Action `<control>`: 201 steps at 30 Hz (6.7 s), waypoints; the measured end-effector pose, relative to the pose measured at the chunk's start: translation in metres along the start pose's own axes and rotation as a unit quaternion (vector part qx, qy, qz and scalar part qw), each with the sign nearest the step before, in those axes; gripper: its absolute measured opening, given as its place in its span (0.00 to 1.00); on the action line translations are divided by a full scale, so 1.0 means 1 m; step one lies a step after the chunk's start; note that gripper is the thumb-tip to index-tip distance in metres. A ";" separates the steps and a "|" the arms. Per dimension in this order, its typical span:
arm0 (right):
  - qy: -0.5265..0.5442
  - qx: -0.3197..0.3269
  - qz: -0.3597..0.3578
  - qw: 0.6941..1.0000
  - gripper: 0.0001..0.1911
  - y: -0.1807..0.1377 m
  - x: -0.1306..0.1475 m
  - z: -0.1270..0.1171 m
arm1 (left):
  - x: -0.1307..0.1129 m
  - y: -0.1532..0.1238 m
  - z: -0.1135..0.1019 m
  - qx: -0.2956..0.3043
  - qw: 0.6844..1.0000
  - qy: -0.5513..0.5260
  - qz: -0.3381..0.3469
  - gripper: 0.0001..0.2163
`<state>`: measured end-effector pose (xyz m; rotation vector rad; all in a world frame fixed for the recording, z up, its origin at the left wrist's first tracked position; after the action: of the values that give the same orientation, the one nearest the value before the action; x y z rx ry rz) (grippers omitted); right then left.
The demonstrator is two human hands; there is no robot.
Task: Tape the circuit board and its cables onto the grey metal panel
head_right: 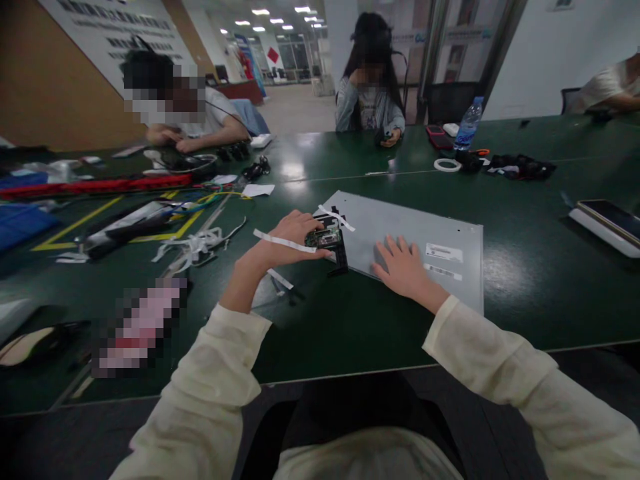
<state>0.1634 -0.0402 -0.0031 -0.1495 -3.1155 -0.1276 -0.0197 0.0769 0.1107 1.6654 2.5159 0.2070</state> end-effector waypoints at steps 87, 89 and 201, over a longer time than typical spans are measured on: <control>0.168 -0.176 -0.399 0.884 0.12 -0.070 0.084 -0.043 | 0.041 -0.190 0.022 -0.016 0.946 -0.056 -0.320 0.13; 0.171 -0.176 -0.396 0.885 0.12 -0.069 0.084 -0.043 | 0.038 -0.195 0.021 -0.027 0.942 -0.058 -0.330 0.12; 0.355 -0.038 0.099 0.929 0.16 0.059 -0.017 0.001 | -0.037 0.044 0.095 -0.055 0.986 -0.016 -0.159 0.17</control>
<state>0.1856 0.0164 0.0004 -0.3332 -2.3580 -0.2353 0.0511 0.0643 0.0264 1.1974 2.6436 0.2788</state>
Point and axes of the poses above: each hand's wrist, its own y-axis towards the middle knuckle, its own z-axis out of the palm, x = y × z, the point moved 6 cm from there along y, towards the middle knuckle, and after that the axes turned 3 degrees about -y, right-handed, at the moved point
